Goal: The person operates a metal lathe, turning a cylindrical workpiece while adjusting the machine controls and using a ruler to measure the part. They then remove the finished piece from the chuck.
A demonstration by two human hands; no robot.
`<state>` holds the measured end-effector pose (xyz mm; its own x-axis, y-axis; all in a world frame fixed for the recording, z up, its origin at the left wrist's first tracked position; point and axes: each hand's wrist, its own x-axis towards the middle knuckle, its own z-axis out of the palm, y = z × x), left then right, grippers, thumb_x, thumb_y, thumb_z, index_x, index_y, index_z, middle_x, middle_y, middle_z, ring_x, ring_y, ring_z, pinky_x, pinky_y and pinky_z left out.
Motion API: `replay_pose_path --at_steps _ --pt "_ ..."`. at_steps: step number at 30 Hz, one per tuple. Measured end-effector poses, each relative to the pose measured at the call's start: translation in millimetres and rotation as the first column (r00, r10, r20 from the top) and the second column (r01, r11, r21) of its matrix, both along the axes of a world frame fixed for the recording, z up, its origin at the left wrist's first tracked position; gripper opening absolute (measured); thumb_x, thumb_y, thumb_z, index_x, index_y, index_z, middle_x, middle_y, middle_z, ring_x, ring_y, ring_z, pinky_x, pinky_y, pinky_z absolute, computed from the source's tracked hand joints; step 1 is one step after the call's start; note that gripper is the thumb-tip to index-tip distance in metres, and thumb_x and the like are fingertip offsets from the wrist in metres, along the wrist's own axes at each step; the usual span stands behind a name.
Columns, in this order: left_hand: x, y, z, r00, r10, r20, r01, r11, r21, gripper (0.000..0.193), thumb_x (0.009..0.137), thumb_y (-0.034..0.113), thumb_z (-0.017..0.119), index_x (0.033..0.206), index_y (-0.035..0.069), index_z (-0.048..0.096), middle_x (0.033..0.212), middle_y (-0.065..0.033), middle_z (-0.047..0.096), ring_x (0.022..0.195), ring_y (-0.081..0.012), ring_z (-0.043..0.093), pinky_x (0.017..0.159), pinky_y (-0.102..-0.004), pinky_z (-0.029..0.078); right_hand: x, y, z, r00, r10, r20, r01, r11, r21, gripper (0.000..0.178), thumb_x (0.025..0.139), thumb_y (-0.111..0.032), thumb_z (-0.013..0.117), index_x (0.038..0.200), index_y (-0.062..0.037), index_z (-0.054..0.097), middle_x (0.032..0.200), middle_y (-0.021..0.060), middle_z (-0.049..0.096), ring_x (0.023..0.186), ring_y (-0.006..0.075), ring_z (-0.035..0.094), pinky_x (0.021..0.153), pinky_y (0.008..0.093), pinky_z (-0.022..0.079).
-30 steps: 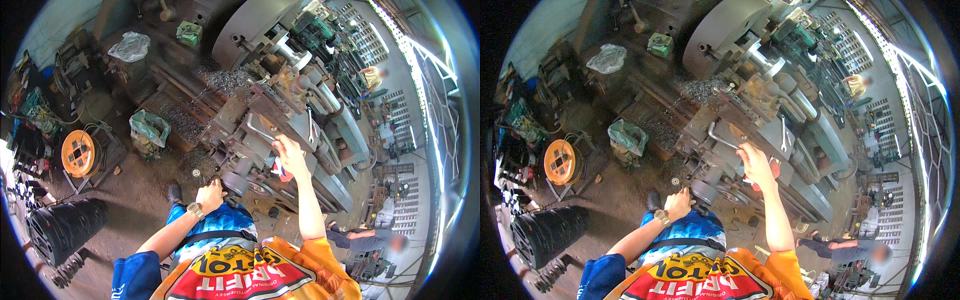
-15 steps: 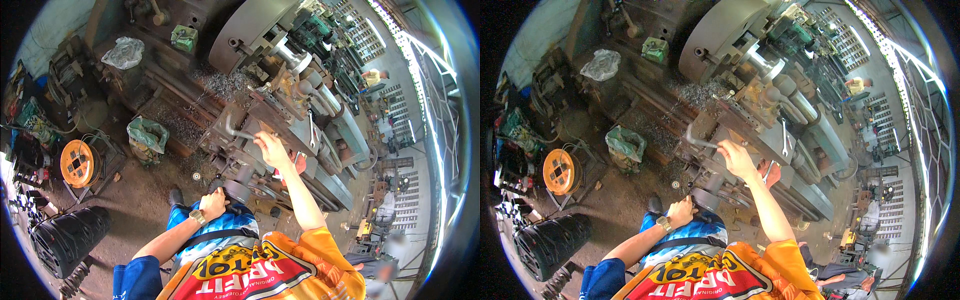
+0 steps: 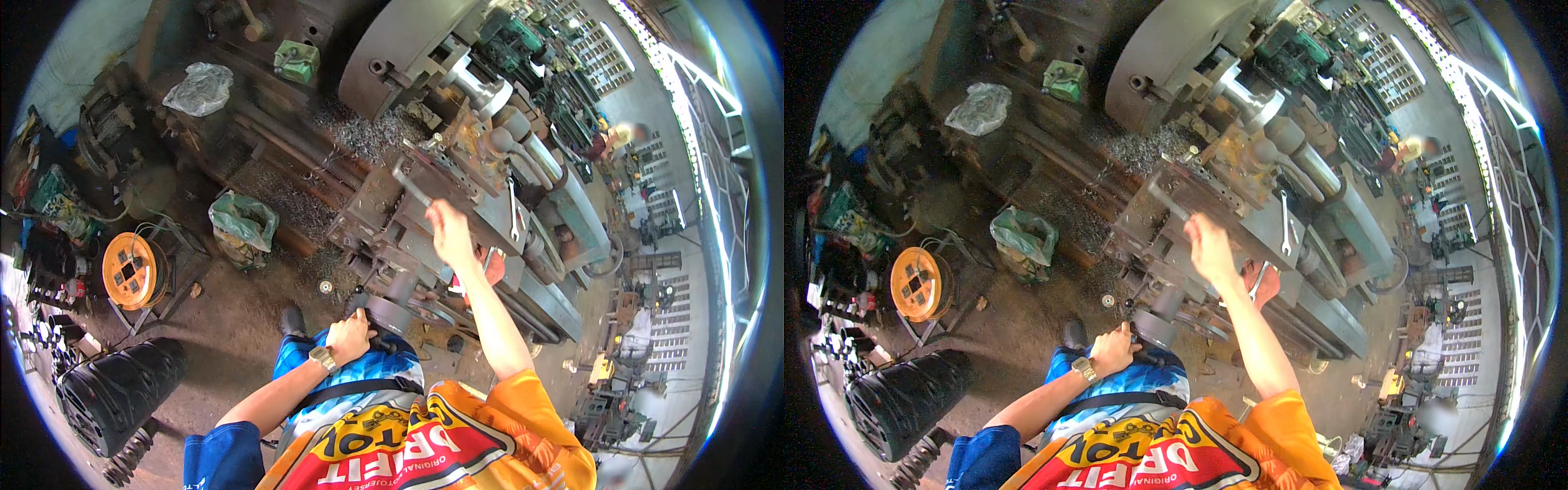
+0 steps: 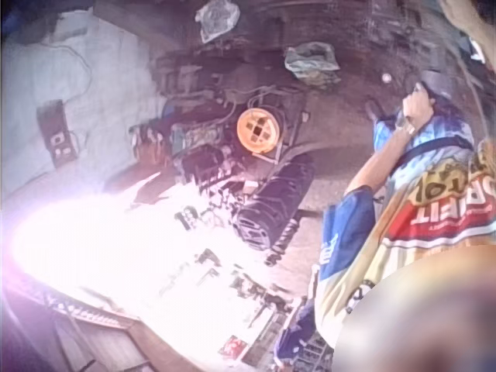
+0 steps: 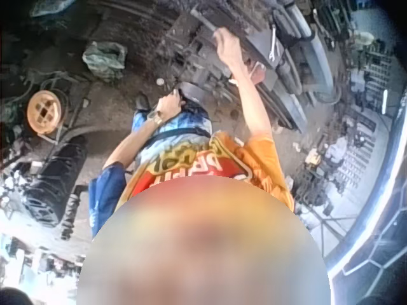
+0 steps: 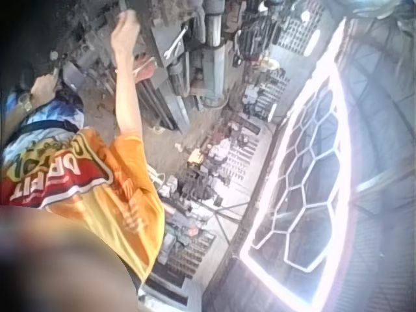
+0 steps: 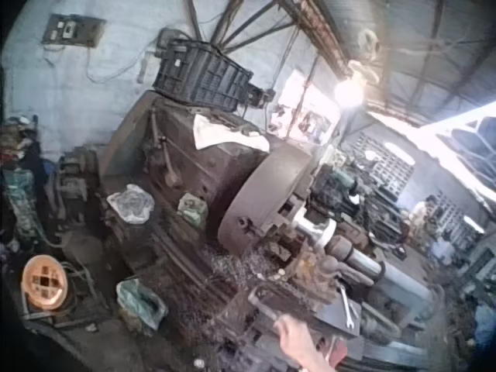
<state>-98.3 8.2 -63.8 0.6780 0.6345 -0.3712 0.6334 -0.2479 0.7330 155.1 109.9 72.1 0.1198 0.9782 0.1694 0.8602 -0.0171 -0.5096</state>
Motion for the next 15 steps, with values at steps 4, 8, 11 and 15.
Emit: replay_pose_path --at_steps 4,8,11,15 --pt "0 -1 -1 1.0 0.002 0.015 -0.002 1.0 0.006 0.049 0.092 0.036 0.068 0.11 -0.004 0.047 0.088 -0.0287 0.07 0.084 -0.0452 0.07 0.071 -0.054 0.055 1 0 2 0.888 0.439 0.135 -0.457 0.875 0.158 0.013 0.1 -0.012 0.056 0.097 0.0004 0.058 0.086 0.0207 0.067 0.08 0.0426 0.066 0.068 0.0465 0.053" --pt "1 1 -4 1.0 0.025 0.016 -0.025 1.0 0.017 0.049 0.092 0.036 0.068 0.11 -0.004 0.047 0.087 -0.0278 0.07 0.083 -0.0449 0.07 0.07 -0.054 0.054 5 1 5 1.0 0.013 -0.02 -0.012 1.0 0.027 0.007 0.096 -0.007 0.056 0.094 -0.0005 0.058 0.087 0.0212 0.067 0.081 0.0432 0.066 0.069 0.0477 0.053" --pt "2 1 -4 1.0 -0.005 -0.014 0.005 1.0 -0.003 0.049 0.092 0.036 0.068 0.111 -0.004 0.047 0.087 -0.027 0.07 0.081 -0.0449 0.07 0.07 -0.0539 0.054 7 2 6 0.836 0.546 0.055 -0.549 0.835 0.041 0.007 0.097 -0.008 0.056 0.098 -0.001 0.058 0.086 0.0218 0.066 0.08 0.0433 0.067 0.067 0.0485 0.053" --pt "1 -1 -1 1.0 0.003 -0.001 -0.003 1.0 0.009 0.049 0.091 0.036 0.068 0.11 -0.005 0.048 0.085 -0.0266 0.07 0.08 -0.0449 0.07 0.069 -0.0539 0.054 10 4 4 0.996 -0.082 -0.026 0.083 0.996 0.02 0.012 0.099 -0.014 0.058 0.099 -0.0025 0.06 0.089 0.0201 0.066 0.086 0.0409 0.067 0.071 0.0469 0.053"
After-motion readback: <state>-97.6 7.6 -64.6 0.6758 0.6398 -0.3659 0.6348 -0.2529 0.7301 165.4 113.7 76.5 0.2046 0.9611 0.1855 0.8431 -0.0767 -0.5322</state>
